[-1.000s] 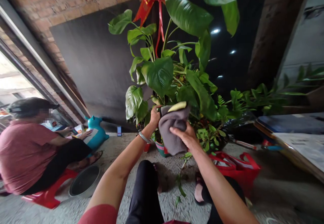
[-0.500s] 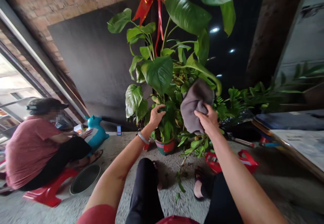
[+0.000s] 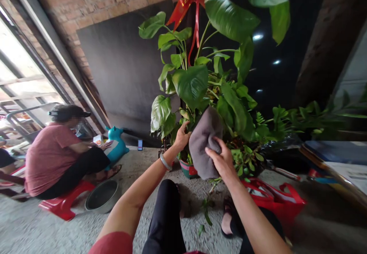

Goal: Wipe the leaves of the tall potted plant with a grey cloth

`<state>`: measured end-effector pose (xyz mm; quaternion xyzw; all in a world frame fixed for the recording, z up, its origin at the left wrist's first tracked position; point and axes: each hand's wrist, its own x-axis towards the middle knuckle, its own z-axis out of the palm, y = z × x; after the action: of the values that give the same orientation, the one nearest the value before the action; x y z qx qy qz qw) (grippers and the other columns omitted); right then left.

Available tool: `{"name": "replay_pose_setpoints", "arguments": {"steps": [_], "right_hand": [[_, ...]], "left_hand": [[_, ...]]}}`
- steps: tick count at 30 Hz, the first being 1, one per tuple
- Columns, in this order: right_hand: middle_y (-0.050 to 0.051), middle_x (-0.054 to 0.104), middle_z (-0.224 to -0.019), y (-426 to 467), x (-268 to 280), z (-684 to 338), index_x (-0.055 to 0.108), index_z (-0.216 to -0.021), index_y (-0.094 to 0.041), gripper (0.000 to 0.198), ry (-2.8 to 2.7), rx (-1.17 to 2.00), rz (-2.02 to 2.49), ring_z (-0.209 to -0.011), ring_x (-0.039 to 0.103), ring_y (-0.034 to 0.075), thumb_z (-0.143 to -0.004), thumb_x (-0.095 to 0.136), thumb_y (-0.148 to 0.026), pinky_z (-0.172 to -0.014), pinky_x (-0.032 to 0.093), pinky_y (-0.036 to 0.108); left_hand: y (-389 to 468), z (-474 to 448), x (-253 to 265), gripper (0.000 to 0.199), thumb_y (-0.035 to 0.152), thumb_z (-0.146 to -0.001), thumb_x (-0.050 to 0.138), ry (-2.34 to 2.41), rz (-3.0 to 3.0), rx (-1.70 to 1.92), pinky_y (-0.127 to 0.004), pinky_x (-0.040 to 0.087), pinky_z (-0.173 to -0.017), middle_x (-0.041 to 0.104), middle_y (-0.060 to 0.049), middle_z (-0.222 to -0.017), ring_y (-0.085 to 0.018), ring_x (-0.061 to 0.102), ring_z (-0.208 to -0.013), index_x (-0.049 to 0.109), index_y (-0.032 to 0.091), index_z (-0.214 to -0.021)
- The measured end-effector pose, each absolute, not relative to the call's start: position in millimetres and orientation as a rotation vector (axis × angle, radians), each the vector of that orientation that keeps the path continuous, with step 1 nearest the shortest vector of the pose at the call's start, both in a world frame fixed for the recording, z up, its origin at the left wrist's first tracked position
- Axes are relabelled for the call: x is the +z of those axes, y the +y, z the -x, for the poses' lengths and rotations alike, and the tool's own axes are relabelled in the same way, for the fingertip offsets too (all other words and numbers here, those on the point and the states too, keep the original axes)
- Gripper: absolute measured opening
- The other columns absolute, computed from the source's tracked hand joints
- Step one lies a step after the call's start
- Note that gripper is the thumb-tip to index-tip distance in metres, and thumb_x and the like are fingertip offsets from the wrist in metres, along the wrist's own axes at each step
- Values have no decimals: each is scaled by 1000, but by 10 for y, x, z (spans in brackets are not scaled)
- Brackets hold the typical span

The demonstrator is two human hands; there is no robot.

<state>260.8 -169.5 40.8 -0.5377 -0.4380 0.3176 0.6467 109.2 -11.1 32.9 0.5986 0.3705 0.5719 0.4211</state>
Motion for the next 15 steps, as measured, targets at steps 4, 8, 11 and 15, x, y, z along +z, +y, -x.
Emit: {"name": "replay_pose_setpoints", "arguments": {"steps": [4,8,11,15], "right_hand": [[9,84,-105,-1890,-48,-2528,76,-113,-22,58,-964,915,1345,-102,78,36,-60,77,-47,-95,62,48],[9,84,-109,-2226,-160,-2724,76,-113,-22,59,-942,898,1418,-106,78,36,-62,79,-52,-98,61,47],[10,83,-113,-2325,76,-2846,76,-115,-23,65,-963,805,1470,-110,77,37,-60,81,-57,-100,60,47],[10,83,-114,-2367,341,-2745,77,-115,-23,68,-966,719,1481,-112,76,37,-59,81,-61,-100,60,48]], "left_hand": [[-381,-758,241,46,7,-72,75,1162,-1754,1525,-45,51,-109,74,-10,-125,-31,65,-123,76,22,-115],[-517,-159,391,27,15,-79,72,1272,-1948,1840,-46,47,-113,73,-9,-120,-29,62,-123,77,25,-103],[-275,240,732,32,21,-82,76,1377,-1546,2151,-41,50,-106,70,-10,-126,-27,61,-122,73,22,-114],[228,439,858,37,36,-87,78,1334,-801,1801,-36,56,-90,72,-7,-102,-22,70,-97,68,20,-119]]}}
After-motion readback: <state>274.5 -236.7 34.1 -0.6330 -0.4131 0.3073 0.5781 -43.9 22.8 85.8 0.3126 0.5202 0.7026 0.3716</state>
